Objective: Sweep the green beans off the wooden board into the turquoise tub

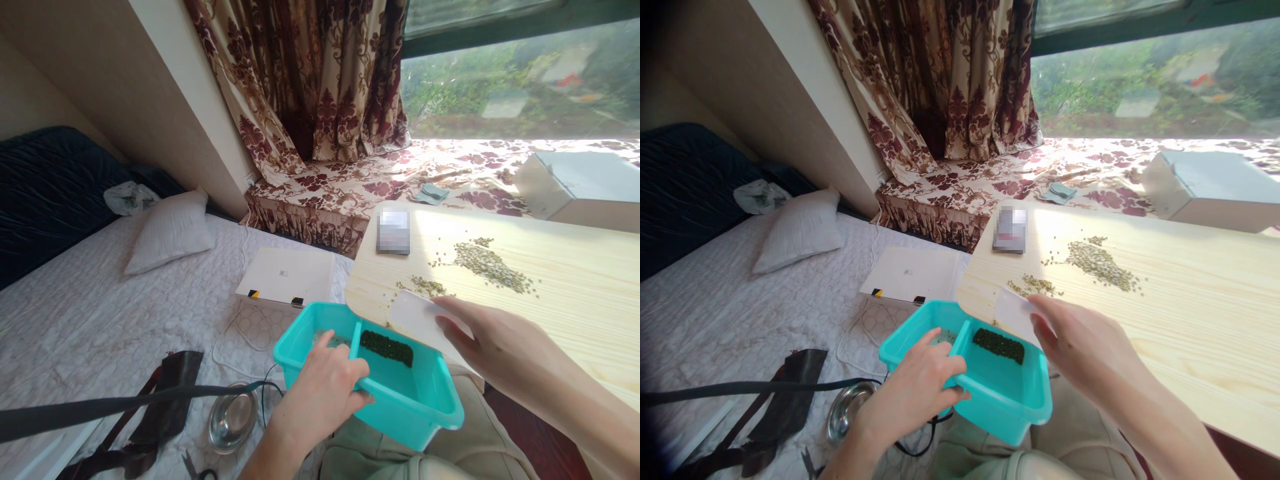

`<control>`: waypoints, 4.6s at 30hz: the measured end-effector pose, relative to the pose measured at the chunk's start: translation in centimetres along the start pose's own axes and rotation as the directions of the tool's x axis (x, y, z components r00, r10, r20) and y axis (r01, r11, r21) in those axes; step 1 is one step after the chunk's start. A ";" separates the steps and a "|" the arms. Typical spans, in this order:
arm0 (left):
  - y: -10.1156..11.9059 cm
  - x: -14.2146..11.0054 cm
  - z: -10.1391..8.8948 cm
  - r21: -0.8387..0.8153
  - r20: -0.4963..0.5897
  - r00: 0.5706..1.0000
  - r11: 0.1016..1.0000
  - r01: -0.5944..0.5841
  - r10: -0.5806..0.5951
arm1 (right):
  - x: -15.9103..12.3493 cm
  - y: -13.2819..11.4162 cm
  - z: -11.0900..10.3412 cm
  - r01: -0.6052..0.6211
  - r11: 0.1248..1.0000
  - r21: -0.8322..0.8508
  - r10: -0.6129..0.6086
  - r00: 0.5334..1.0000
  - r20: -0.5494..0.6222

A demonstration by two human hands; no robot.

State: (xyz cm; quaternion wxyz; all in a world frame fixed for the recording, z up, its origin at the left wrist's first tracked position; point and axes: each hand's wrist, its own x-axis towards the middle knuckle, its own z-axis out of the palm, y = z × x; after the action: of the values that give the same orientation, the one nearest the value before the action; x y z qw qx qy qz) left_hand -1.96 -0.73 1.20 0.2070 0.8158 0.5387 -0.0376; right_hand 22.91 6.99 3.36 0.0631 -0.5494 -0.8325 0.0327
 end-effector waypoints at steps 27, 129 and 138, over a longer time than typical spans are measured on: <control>-0.2 0.2 0.2 -0.013 -0.002 1.000 1.000 -0.008 0.007 | -0.3 0.1 0.1 0.047 0.999 0.015 -0.046 0.999 -0.027; -0.5 -0.2 -0.2 0.000 0.041 0.999 1.000 0.024 -0.024 | 0.8 -0.5 0.1 0.050 0.998 0.028 -0.050 0.999 -0.014; -0.5 0.0 0.0 0.009 0.017 1.000 1.000 0.017 -0.018 | 0.0 0.8 -0.8 -0.006 1.000 0.015 0.006 0.999 -0.037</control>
State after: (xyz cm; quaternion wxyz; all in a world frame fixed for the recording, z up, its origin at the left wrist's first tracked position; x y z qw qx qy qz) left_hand -2.36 -0.56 1.06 0.2074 0.8117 0.5438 -0.0489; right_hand 23.80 7.29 4.06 0.0825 -0.5520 -0.8292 0.0290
